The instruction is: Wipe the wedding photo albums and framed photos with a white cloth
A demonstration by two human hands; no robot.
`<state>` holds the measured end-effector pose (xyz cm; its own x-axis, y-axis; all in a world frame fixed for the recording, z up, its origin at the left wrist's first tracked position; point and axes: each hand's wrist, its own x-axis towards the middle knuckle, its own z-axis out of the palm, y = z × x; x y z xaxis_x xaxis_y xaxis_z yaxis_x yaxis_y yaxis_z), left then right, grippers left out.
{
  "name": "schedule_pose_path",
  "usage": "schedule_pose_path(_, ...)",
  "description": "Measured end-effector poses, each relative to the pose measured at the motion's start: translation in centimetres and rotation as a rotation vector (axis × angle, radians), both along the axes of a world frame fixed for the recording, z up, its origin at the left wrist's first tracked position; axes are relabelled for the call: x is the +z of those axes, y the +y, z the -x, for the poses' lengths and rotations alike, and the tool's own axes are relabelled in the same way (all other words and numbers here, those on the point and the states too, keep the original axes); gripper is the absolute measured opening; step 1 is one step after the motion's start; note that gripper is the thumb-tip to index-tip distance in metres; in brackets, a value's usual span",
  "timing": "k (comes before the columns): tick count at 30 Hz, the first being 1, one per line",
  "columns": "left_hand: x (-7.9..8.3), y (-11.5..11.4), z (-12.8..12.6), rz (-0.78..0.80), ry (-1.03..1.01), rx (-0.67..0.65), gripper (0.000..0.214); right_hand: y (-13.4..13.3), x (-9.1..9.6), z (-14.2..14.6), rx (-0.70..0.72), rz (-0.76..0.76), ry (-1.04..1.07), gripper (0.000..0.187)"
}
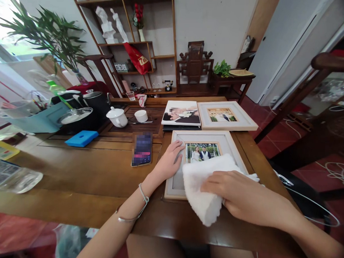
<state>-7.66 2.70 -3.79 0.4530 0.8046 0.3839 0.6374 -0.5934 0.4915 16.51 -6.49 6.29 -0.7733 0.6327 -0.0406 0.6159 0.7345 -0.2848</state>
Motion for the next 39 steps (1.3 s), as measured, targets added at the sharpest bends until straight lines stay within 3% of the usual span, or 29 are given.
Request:
schedule_pose_path(4,0.1,0.0,0.0,-0.001,0.003,-0.002,0.035,-0.5,0.0,0.6,-0.01,-0.008,0.0,0.049)
schedule_pose_path(16,0.0,0.1,0.1,-0.015,0.012,0.0,0.035,-0.2,-2.4,2.9,-0.085,-0.245,-0.155,0.043)
schedule_pose_path(21,-0.2,0.1,0.0,-0.031,0.015,0.002,0.035,1.9,-2.7,2.4,-0.185,-0.287,-0.213,0.037)
schedule_pose_path(26,-0.3,0.1,0.1,-0.03,0.008,0.004,0.035,5.3,-3.0,0.9,-0.261,-0.351,-0.232,0.043)
schedule_pose_path(30,-0.1,0.1,0.0,-0.02,0.011,0.002,0.035,6.3,-3.4,0.6,-0.24,-0.389,-0.233,0.044)
schedule_pose_path(32,-0.1,0.1,0.0,-0.018,0.01,0.003,0.035,5.9,-3.3,0.6,-0.19,-0.347,-0.184,0.046)
schedule_pose_path(36,-0.1,0.1,0.0,-0.022,0.025,-0.002,0.035,3.9,-2.1,0.6,-0.061,-0.127,-0.045,0.045)
schedule_pose_path(39,-0.2,0.2,0.1,-0.028,0.029,-0.001,0.035,2.7,-1.5,0.4,-0.057,-0.034,0.019,0.043)
